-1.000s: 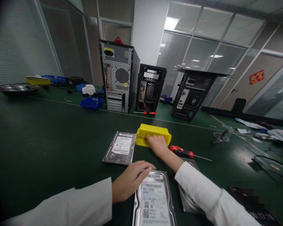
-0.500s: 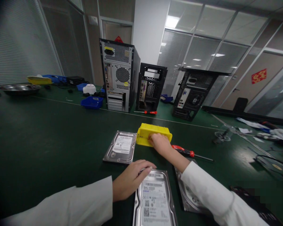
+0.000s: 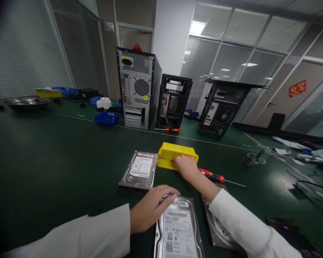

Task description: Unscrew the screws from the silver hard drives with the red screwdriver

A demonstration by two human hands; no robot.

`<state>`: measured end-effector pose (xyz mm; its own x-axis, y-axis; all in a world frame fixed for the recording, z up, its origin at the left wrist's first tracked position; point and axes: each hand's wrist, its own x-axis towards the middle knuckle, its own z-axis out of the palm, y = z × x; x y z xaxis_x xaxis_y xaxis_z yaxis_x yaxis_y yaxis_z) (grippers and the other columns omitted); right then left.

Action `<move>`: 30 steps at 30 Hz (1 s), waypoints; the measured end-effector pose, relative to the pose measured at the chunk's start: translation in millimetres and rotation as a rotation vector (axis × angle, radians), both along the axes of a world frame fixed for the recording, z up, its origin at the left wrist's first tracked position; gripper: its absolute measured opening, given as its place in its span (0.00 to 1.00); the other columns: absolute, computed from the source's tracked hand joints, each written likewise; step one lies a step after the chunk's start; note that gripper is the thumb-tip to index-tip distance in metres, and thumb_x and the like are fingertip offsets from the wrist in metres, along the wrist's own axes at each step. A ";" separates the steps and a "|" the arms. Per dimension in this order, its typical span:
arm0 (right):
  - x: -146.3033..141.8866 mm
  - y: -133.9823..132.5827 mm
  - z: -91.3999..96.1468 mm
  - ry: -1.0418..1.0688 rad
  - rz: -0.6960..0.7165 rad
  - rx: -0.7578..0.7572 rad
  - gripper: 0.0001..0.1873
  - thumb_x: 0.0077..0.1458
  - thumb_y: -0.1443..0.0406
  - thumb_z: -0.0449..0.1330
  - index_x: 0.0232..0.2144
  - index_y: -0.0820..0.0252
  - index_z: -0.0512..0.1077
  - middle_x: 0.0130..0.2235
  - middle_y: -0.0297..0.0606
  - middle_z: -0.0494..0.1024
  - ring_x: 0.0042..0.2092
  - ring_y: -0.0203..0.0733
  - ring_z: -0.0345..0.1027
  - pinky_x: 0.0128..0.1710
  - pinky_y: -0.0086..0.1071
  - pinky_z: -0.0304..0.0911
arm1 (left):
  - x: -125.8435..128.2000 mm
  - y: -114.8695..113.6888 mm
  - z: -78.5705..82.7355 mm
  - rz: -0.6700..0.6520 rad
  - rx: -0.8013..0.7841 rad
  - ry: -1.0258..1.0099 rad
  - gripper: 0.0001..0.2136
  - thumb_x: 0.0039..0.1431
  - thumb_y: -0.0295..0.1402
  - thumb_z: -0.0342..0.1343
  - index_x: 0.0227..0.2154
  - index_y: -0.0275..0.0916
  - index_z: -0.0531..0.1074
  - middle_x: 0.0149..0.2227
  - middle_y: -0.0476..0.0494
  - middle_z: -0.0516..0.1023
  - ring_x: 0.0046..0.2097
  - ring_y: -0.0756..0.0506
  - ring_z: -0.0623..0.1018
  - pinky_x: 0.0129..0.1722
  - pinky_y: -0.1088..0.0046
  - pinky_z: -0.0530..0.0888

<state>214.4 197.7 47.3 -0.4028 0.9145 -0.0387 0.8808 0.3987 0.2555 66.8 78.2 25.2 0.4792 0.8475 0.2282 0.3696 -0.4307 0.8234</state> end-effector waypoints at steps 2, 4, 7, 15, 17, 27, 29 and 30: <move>0.2 -0.5 -1.5 0.000 0.000 0.004 0.15 0.60 0.62 0.55 0.48 0.63 0.67 0.47 0.43 0.71 0.44 0.43 0.69 0.43 0.42 0.67 | -0.1 0.3 -0.6 -0.002 0.000 -0.001 0.13 0.66 0.31 0.44 0.44 0.36 0.72 0.44 0.43 0.76 0.47 0.46 0.72 0.49 0.71 0.66; -0.3 -0.8 -3.0 0.004 -0.004 0.005 0.15 0.60 0.62 0.55 0.48 0.63 0.67 0.47 0.43 0.71 0.44 0.43 0.68 0.43 0.42 0.67 | -0.3 0.5 -0.7 -0.005 -0.001 0.000 0.13 0.66 0.31 0.44 0.45 0.36 0.72 0.44 0.43 0.75 0.47 0.46 0.72 0.49 0.71 0.66; -1.0 -0.3 -3.6 0.017 -0.020 0.007 0.15 0.60 0.61 0.55 0.48 0.63 0.66 0.47 0.42 0.71 0.44 0.43 0.69 0.43 0.42 0.67 | -0.4 0.1 0.0 -0.005 -0.005 0.003 0.13 0.66 0.32 0.44 0.45 0.37 0.72 0.45 0.43 0.75 0.48 0.46 0.72 0.50 0.70 0.65; 1.8 3.4 -4.1 0.098 -0.038 0.005 0.15 0.60 0.62 0.55 0.47 0.63 0.67 0.47 0.42 0.71 0.44 0.43 0.69 0.43 0.42 0.67 | -1.9 -0.7 1.9 -0.008 -0.016 0.014 0.13 0.66 0.32 0.44 0.45 0.37 0.71 0.45 0.43 0.75 0.48 0.45 0.72 0.50 0.70 0.66; 3.2 3.3 -4.8 0.138 -0.024 -0.003 0.15 0.60 0.62 0.55 0.47 0.63 0.67 0.47 0.42 0.71 0.44 0.42 0.69 0.42 0.41 0.67 | -2.0 -0.6 2.1 -0.009 -0.018 0.017 0.13 0.66 0.32 0.44 0.45 0.38 0.72 0.45 0.44 0.75 0.48 0.45 0.72 0.50 0.70 0.66; 40.6 -46.9 23.2 0.513 0.093 -0.098 0.14 0.62 0.62 0.49 0.41 0.63 0.72 0.22 0.31 0.68 0.25 0.34 0.63 0.27 0.26 0.61 | -0.9 -0.2 2.2 -0.017 -0.025 0.026 0.14 0.66 0.31 0.42 0.47 0.36 0.71 0.46 0.43 0.75 0.50 0.45 0.71 0.53 0.69 0.64; 55.6 -79.3 24.6 0.565 0.089 -0.137 0.17 0.60 0.57 0.49 0.39 0.61 0.73 0.20 0.31 0.65 0.22 0.34 0.60 0.23 0.25 0.58 | -0.5 0.2 0.2 -0.010 -0.025 0.022 0.14 0.66 0.31 0.43 0.47 0.37 0.70 0.47 0.42 0.74 0.50 0.45 0.71 0.53 0.69 0.64; 63.7 -97.2 22.6 0.592 0.081 -0.171 0.18 0.59 0.55 0.50 0.37 0.60 0.73 0.19 0.30 0.64 0.22 0.34 0.60 0.21 0.25 0.57 | -0.3 0.3 -0.7 -0.006 -0.025 0.020 0.14 0.66 0.31 0.43 0.48 0.37 0.70 0.47 0.42 0.74 0.50 0.45 0.71 0.53 0.69 0.65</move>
<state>278.2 100.5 69.9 -0.4686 0.8807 0.0694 0.8187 0.4624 -0.3404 66.6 78.5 24.5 0.4886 0.8499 0.1975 0.3833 -0.4125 0.8264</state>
